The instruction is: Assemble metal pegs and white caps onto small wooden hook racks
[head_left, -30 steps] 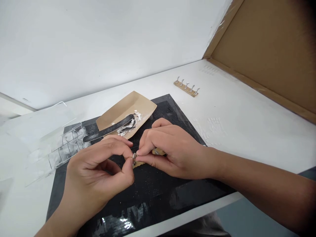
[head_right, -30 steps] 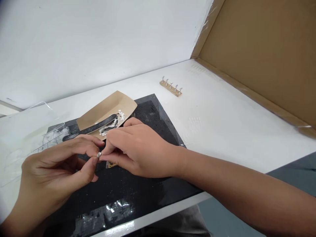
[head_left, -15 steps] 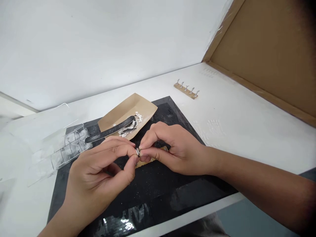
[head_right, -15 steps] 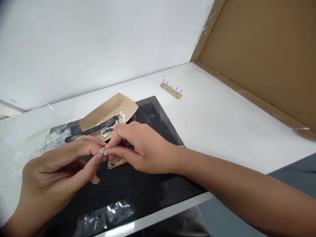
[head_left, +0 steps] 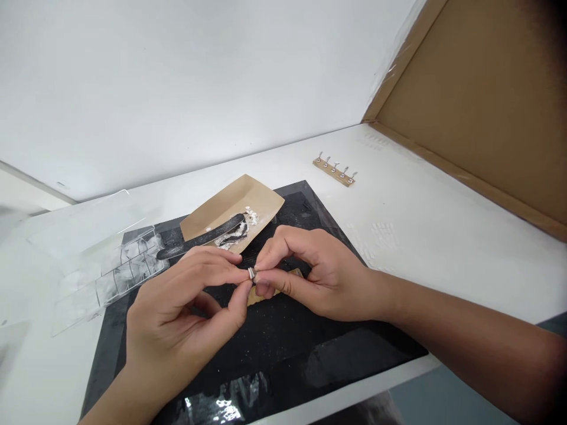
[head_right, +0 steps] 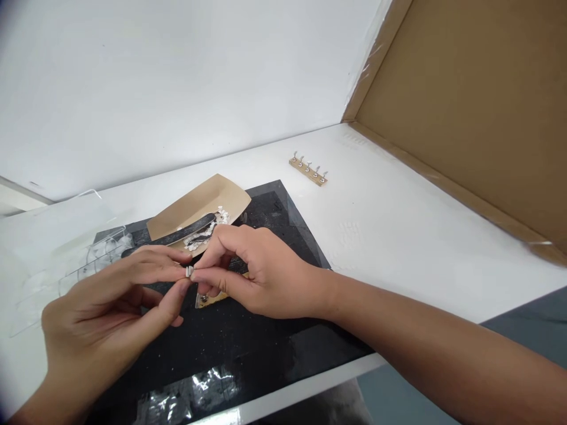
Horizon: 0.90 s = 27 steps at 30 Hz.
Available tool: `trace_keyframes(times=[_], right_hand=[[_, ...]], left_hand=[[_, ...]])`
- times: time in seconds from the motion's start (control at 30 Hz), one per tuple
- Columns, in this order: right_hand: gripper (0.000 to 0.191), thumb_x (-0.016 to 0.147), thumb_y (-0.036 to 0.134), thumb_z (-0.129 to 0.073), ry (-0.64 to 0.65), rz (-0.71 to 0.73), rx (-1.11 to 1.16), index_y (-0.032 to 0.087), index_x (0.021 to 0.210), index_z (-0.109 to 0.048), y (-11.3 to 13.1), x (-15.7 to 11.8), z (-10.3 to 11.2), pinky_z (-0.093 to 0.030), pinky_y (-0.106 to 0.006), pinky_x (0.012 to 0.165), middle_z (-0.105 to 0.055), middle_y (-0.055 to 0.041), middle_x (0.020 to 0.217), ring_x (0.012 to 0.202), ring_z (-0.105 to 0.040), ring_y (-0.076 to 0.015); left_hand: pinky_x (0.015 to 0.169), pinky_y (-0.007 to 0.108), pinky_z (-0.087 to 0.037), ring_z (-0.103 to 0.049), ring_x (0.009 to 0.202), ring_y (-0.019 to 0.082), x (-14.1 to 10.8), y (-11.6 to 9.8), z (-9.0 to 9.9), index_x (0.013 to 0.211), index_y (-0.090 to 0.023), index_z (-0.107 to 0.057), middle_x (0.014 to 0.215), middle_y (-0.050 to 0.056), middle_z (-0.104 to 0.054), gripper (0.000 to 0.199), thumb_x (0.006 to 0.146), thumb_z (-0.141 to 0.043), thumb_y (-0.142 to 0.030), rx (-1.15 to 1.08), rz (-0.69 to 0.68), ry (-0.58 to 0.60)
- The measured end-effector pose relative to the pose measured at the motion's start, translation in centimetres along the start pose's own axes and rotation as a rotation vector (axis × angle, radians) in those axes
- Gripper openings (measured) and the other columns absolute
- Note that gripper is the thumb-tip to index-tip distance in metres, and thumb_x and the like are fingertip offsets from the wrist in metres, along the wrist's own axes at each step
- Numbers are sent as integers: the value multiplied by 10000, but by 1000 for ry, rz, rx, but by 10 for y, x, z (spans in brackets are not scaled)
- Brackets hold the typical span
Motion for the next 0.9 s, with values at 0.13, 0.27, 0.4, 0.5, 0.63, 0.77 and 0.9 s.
trace_keyframes(times=[0.13, 0.27, 0.4, 0.5, 0.63, 0.77, 0.9], right_hand=[[98, 975, 126, -741, 17, -21, 29, 165, 952, -653, -1, 0, -2, -595, -209, 743, -738, 7, 853, 798, -753, -107], [91, 973, 123, -738, 25, -36, 86, 161, 951, -659, -4, 0, -3, -612, -221, 755, -746, 0, 850, 803, -759, -115], [80, 989, 139, -716, 71, -65, 207, 158, 947, -651, -7, -2, -7, -628, -241, 736, -752, -20, 866, 787, -768, -127], [84, 999, 161, -705, 124, -124, 267, 150, 937, -649, -11, -3, -11, -626, -233, 700, -750, -30, 857, 745, -761, -124], [113, 1004, 204, -700, 186, -238, 358, 149, 926, -640, -17, -6, -18, -603, -205, 629, -723, -10, 789, 665, -725, -105], [159, 998, 249, -715, 199, -337, 457, 148, 906, -632, -22, -8, -23, -594, -196, 599, -693, 3, 769, 645, -700, -95], [240, 977, 317, -756, 201, -430, 548, 154, 891, -602, -24, -12, -30, -569, -182, 570, -685, 11, 752, 611, -673, -82]], left_hand=[[383, 136, -548, -742, 986, 213, -1, -4, 3, 962, -210, -802, 953, 59, -774, 190, 857, -776, -54, 4, -50, -40], [474, 187, -609, -746, 1023, 227, 1, -12, 3, 981, -190, -795, 916, 51, -760, 227, 849, -775, -6, 32, -177, -17], [863, 423, -688, -759, 936, 206, 3, -26, 3, 1016, -175, -777, 873, 17, -760, 268, 844, -772, 31, 110, -374, 36], [904, 449, -663, -755, 951, 217, 3, -35, 1, 1030, -156, -762, 925, 33, -778, 279, 829, -791, 34, 183, -467, 99], [848, 388, -657, -724, 948, 213, 0, -45, -2, 975, -105, -755, 903, 64, -778, 181, 836, -817, -6, 295, -558, 144], [811, 331, -651, -698, 936, 194, -2, -50, -5, 937, -83, -756, 885, 75, -774, 92, 872, -794, -31, 357, -583, 159], [803, 332, -652, -695, 903, 182, -1, -50, -4, 941, -95, -753, 884, 66, -775, 83, 886, -782, -40, 372, -562, 174]])
Point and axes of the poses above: each hand's wrist, its own x-axis towards the middle knuckle, its own z-axis out of the back of the hand, y = z × x, the point moved 9 cm from there along x, towards the middle knuckle
